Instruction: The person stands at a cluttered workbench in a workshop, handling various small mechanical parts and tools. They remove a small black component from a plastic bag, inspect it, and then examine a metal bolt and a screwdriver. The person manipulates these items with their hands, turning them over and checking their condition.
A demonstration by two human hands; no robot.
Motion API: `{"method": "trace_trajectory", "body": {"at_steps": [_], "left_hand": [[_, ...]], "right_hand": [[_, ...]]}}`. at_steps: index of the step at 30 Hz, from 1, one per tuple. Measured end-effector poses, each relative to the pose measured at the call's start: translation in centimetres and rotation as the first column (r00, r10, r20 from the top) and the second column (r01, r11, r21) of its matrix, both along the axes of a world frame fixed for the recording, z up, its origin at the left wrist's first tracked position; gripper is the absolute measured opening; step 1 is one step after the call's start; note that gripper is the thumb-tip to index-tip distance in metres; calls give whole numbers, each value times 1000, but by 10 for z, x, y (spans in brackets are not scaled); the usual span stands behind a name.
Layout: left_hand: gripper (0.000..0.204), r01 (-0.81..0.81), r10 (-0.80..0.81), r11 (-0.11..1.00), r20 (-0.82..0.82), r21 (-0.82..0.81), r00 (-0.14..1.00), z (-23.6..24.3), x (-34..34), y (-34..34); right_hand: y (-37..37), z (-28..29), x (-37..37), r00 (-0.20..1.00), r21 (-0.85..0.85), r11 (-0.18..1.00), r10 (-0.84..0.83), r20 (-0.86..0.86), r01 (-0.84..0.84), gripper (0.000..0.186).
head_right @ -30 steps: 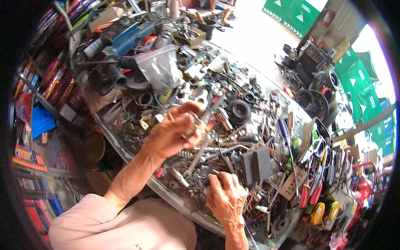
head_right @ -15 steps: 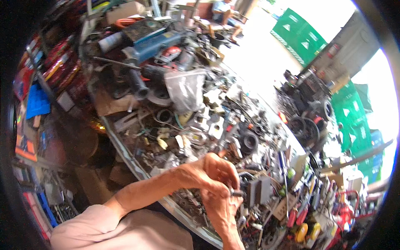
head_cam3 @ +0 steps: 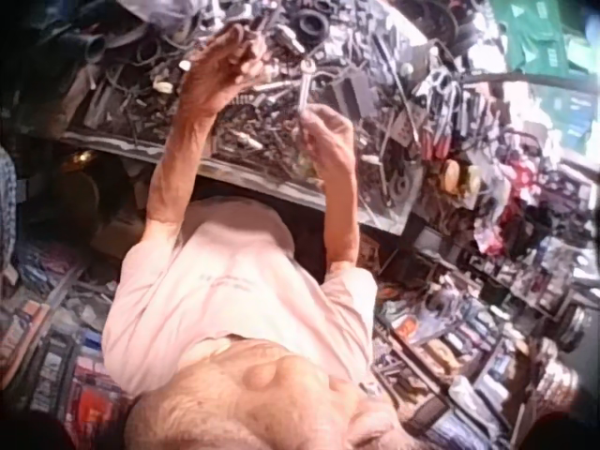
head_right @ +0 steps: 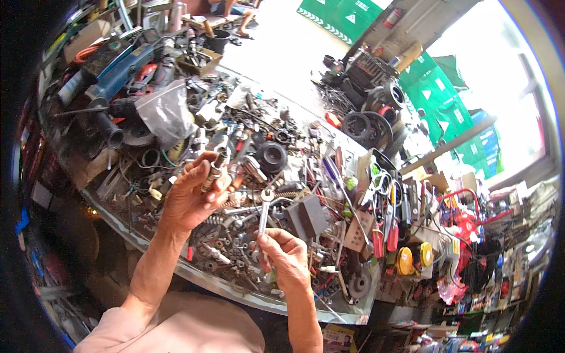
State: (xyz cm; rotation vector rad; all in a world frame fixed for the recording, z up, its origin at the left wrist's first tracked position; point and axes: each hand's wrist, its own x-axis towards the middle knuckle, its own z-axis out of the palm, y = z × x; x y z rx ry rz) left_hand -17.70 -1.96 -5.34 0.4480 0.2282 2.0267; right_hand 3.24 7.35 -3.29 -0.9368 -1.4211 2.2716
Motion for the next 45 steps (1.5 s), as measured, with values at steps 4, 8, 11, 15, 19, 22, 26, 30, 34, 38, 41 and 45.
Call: {"method": "trace_trajectory", "body": {"at_steps": [4, 8, 11, 15, 19, 22, 26, 30, 34, 38, 41, 45], "left_hand": [[28, 5, -5, 1000, 18, -14, 1000, 1, 7, 5], [25, -7, 8, 1000, 39, -24, 999, -1, 5, 0], [25, 36, -37, 999, 35, 4, 999, -3, 9, 4], [28, 107, -109, 993, -42, -40, 993, -12, 15, 7], [33, 140, -144, 989, -148, -40, 978, -34, 16, 5], [39, 178, -186, 969, -32, -172, 982, -54, 9, -2], [40, 204, -238, 932, -82, -299, 968, -60, 18, 13], [38, 232, -316, 916, -230, -328, 920, -40, 62, 43], [37, 298, -406, 889, -296, -348, 865, -32, 109, 68], [35, 371, -486, 858, -329, -355, 810, -31, 151, 93], [34, 401, -519, 844, -349, -356, 781, -30, 176, 102], [33, 448, -572, 813, -363, -373, 736, -30, 205, 112]], "right_hand": [[-9, 0, 17, 993, -57, 996, -76, -89, 71, 21], [-14, 2, 31, 973, -135, 983, -144, -180, 120, 23], [-16, 6, 46, 951, -102, 971, -234, -203, 218, 28], [-20, 11, 74, 886, -49, 913, -406, -223, 406, 27], [-20, 17, 113, 757, 53, 762, -629, -178, 646, 22], [-25, 21, 164, 587, -16, 605, -778, -225, 796, 22], [-36, 14, 235, 311, -10, 328, -906, -287, 945, 19], [-63, 21, 309, -134, 63, -153, -961, -243, 986, 16], [-101, 14, 380, -492, 157, -556, -811, -316, 816, 17], [-128, 9, 445, -660, 162, -743, -656, -365, 649, 10], [-141, 0, 477, -680, 204, -787, -610, -408, 583, 10], [-154, 22, 517, -653, 315, -824, -566, -503, 472, 14]]}}
